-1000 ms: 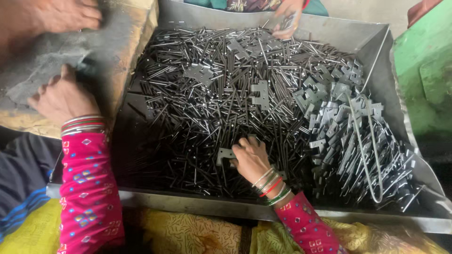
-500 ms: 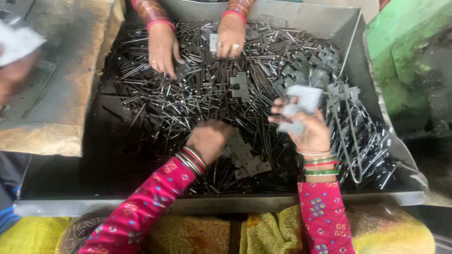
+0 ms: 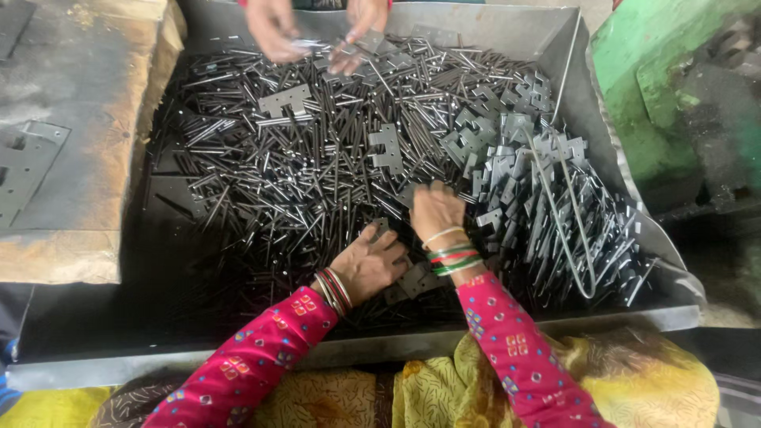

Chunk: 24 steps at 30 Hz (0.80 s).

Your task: The person sorts small metal hinge-like parts from a large bin, picking them up by hand and placing them into a separate pile. The person works alongside another person who performs the same task.

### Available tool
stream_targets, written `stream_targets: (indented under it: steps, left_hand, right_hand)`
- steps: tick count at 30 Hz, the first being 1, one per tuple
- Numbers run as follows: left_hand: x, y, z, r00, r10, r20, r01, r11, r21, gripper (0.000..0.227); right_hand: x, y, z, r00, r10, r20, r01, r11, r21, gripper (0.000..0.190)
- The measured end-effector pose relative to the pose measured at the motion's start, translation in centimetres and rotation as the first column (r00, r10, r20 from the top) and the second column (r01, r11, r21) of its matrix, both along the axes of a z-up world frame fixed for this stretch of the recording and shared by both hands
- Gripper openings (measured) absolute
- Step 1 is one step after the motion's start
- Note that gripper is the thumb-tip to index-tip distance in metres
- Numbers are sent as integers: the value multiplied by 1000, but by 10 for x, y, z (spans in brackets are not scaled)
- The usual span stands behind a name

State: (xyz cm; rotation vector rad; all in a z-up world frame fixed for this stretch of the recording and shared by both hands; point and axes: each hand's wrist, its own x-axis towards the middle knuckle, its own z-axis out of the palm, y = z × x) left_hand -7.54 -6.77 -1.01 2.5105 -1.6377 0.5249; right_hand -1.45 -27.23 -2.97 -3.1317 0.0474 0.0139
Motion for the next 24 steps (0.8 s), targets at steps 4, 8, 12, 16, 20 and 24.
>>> stream_targets:
  steps: [4, 8, 12, 16, 20, 24]
  left_hand:
    - [10, 7, 4, 997, -38, -66, 32, 995, -99, 13]
    - [30, 27, 4, 803, -16, -596, -269, 883, -386, 17]
    - [54, 49, 7, 216, -529, -821, -675, 527, -517, 23]
    - [49, 45, 9, 151, -639, -754, -753, 419, -506, 29]
    - [3, 11, 9, 599, -126, -791, -564, 634, -529, 50]
    - [2, 17, 27, 705, 159, -691, -612, 629, -479, 37]
  right_hand:
    - [-2, -6, 0, 979, 73, 192, -117, 967, 227, 31]
    - [-13, -42, 24, 996, -81, 39, 11, 545, 838, 25]
    - [-28, -61, 53, 935, -310, -172, 67, -321, 945, 21]
    - [-49, -32, 63, 949, -27, -316, 235, -609, 758, 21]
    - [-68, 45, 47, 955, -7, -298, 239, -581, 778, 23]
    - [-77, 48, 38, 979, 84, -188, 201, -208, 957, 37]
